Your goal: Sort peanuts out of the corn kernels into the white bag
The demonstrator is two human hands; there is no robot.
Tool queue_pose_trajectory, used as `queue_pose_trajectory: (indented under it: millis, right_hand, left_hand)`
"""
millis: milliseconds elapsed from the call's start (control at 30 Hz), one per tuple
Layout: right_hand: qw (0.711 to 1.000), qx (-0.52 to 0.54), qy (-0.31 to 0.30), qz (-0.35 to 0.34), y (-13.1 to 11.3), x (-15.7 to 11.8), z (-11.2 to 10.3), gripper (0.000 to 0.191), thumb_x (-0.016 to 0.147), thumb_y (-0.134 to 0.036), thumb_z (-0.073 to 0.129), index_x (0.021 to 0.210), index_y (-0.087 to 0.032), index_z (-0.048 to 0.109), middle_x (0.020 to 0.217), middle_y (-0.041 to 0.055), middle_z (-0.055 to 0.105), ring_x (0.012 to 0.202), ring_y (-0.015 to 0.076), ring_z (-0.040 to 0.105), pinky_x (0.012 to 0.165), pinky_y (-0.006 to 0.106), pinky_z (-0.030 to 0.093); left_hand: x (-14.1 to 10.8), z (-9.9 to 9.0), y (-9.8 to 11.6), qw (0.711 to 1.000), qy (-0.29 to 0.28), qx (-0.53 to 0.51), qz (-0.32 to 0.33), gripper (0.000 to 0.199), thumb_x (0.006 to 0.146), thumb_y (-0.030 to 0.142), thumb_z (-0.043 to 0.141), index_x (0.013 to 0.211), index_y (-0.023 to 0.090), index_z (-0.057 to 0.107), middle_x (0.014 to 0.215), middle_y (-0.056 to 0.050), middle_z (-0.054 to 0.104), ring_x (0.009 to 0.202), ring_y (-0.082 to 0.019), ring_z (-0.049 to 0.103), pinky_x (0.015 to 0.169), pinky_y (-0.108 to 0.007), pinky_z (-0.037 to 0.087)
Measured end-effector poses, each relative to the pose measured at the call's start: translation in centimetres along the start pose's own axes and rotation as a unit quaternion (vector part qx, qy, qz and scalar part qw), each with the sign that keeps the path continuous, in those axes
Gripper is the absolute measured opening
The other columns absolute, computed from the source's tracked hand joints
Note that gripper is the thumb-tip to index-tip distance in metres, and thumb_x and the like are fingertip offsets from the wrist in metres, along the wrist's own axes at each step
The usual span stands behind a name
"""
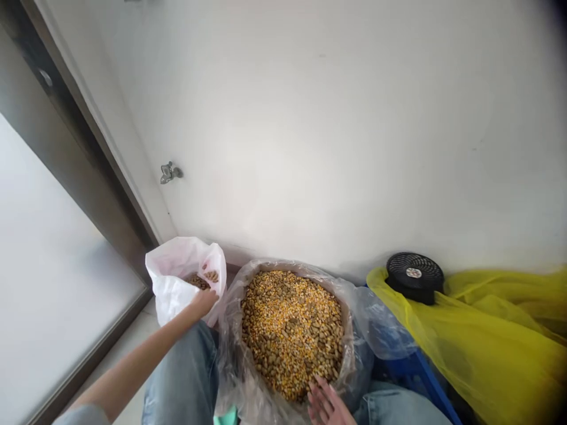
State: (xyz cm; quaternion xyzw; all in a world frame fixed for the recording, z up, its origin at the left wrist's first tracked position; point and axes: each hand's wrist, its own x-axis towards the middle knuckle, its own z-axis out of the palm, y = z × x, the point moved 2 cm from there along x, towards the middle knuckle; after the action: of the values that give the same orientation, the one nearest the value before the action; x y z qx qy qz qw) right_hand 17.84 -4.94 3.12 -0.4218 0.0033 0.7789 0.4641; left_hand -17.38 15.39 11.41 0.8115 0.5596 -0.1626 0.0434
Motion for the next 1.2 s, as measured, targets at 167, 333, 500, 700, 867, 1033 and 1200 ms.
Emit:
queue_pose_trajectory:
  millis: [167,333,500,700,867,1033,1200]
  right_hand:
    - [0.999,0.013,-0.028,0.044,1.1,0.3,1.7,0.026,0.053,-0.032,0.07,0.077,-0.025,0.066,0.081,0.0005,0.069,0.077,0.0177,0.062,0.074,0.031,0.046]
    - [0.999,0.007,-0.009,0.038,1.7,0.1,1.8,0.032,0.047,-0.035,0.074,0.076,-0.024,0.066,0.08,0.0008,0.069,0.076,0.0178,0.062,0.07,0.03,0.046]
    - [0.999,-0.017,0.03,-0.035,1.9,-1.0,2.9,0.037,0.048,-0.039,0.073,0.08,-0.024,0.065,0.08,0.0018,0.068,0.074,0.0168,0.061,0.067,0.028,0.045]
    - [0.995,-0.05,0.054,-0.062,2.0,-1.2,4.1,0.043,0.045,-0.044,0.074,0.08,-0.022,0.065,0.079,0.0031,0.068,0.07,0.0165,0.061,0.063,0.028,0.046]
    - [0.991,-0.069,0.076,-0.083,2.5,-0.8,3.3,0.04,0.051,-0.045,0.071,0.082,-0.02,0.064,0.077,0.0035,0.068,0.068,0.0161,0.061,0.061,0.027,0.045]
    - [0.987,-0.071,0.094,-0.108,3.0,-0.4,2.3,0.036,0.056,-0.045,0.066,0.082,-0.019,0.064,0.076,0.0039,0.068,0.067,0.0153,0.062,0.058,0.025,0.045]
    - [0.98,-0.065,0.115,-0.149,3.5,0.8,0.9,0.04,0.049,-0.048,0.067,0.081,-0.023,0.063,0.08,0.0048,0.067,0.08,0.0252,0.062,0.066,0.035,0.047]
  left_hand:
    - [-3.6,1.3,1.8,0.993,-0.049,0.053,0.089,0.026,0.072,0.004,0.043,0.08,0.016,0.064,0.084,-0.008,0.064,0.081,-0.019,0.058,0.069,-0.031,0.044]
    - [-4.2,3.7,6.6,0.99,-0.03,0.047,0.131,0.026,0.074,0.006,0.04,0.081,0.013,0.064,0.086,-0.012,0.064,0.088,-0.022,0.057,0.071,-0.035,0.046]
    - [-4.9,3.7,6.6,0.998,0.009,-0.056,-0.017,0.027,0.078,0.021,0.038,0.093,0.017,0.06,0.094,-0.011,0.062,0.09,-0.023,0.057,0.074,-0.039,0.045]
    - [-4.3,2.9,6.5,0.988,0.122,0.023,-0.095,0.038,0.077,0.013,0.035,0.112,0.01,0.05,0.121,-0.018,0.049,0.117,-0.029,0.037,0.096,-0.051,0.026]
    - [-3.7,4.4,6.4,0.994,0.006,-0.051,-0.097,0.038,0.076,0.007,0.033,0.11,0.01,0.051,0.095,-0.015,0.062,0.087,-0.023,0.058,0.077,-0.037,0.044]
    - [-3.6,3.8,6.8,0.98,0.159,-0.099,-0.063,0.035,0.077,0.017,0.039,0.11,0.018,0.051,0.122,-0.012,0.047,0.109,-0.024,0.045,0.091,-0.039,0.037]
    - [-2.7,5.8,10.3,0.938,0.218,-0.267,-0.034,0.036,0.08,0.027,0.035,0.112,0.018,0.047,0.116,-0.007,0.05,0.112,-0.021,0.042,0.098,-0.037,0.033]
